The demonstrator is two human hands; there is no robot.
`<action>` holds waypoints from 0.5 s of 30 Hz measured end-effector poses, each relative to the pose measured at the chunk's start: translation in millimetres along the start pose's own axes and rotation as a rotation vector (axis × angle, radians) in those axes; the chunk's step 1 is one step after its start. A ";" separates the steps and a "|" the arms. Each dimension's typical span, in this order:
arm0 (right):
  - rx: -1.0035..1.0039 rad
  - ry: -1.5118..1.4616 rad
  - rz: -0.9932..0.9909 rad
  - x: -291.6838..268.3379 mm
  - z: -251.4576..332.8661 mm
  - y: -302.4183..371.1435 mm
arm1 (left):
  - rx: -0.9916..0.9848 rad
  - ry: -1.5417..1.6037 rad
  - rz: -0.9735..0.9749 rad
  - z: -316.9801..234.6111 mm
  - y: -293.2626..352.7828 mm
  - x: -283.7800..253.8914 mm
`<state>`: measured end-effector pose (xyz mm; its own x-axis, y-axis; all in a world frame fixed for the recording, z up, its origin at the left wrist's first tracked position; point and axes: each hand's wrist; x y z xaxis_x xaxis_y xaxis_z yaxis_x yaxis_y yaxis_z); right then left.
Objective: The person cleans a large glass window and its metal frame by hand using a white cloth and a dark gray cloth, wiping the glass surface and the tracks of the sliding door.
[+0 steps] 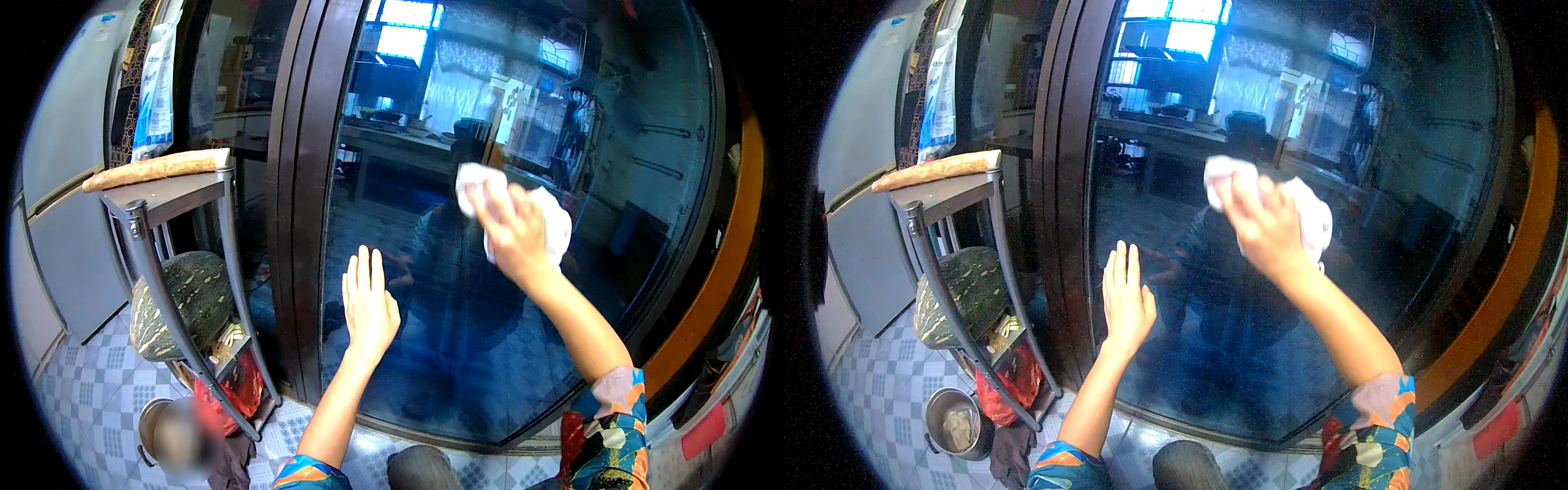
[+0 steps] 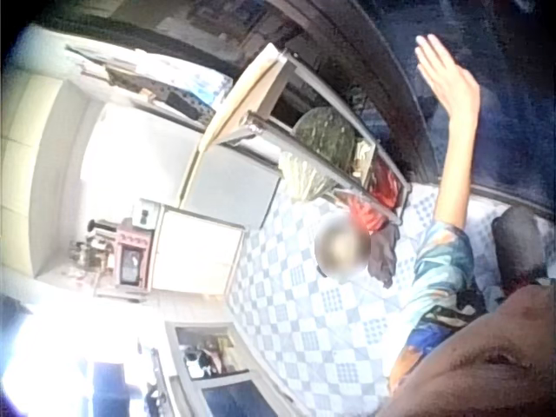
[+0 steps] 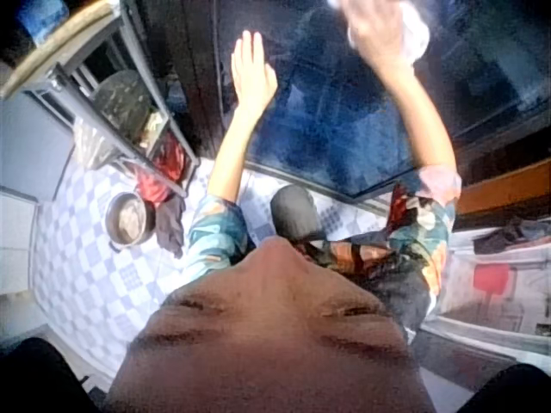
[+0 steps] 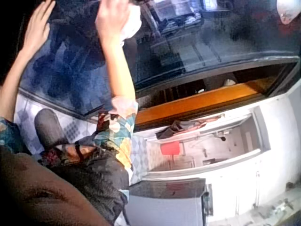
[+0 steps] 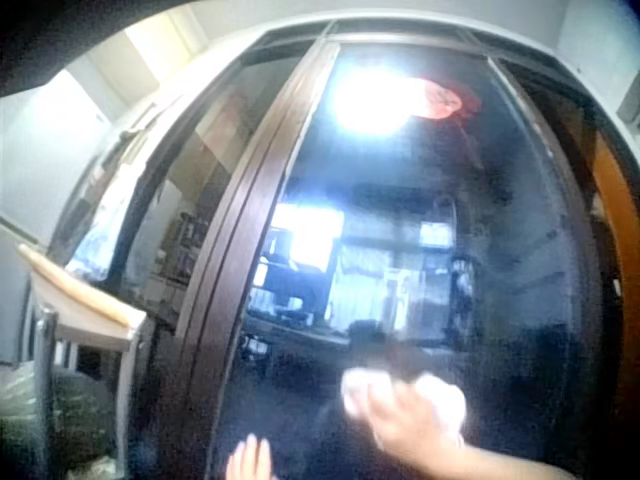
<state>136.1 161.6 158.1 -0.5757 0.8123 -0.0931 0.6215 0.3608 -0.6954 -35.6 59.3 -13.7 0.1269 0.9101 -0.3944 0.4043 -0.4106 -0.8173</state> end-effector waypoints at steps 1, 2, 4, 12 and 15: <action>0.056 0.063 -0.050 5.1 -3.3 -20.5 | 0.012 0.027 0.003 -0.8 -0.9 -0.1; 0.091 0.065 -0.111 12.8 -3.9 -35.0 | 0.028 0.005 -0.017 -4.5 -1.1 1.0; 0.156 0.069 -0.174 22.0 9.4 -52.3 | 0.032 0.033 -0.045 -10.6 -2.6 3.8; -0.221 -0.240 0.057 30.9 87.7 27.0 | 0.009 0.096 -0.134 5.8 -8.2 1.8; -0.421 -0.270 0.139 6.7 60.3 69.9 | -0.065 0.111 -0.128 7.3 -8.0 -3.8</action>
<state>143.6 164.6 66.0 -0.5543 0.7387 -0.3836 0.8300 0.4560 -0.3212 -45.9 58.8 -8.7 0.1682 0.9568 -0.2372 0.4806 -0.2897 -0.8277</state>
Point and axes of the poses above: each hand's wrist, its own y-axis away from the middle knuckle, its own x-axis out of the palm, z = x × y, and after that the axes turned 1 degree about -y, right-handed
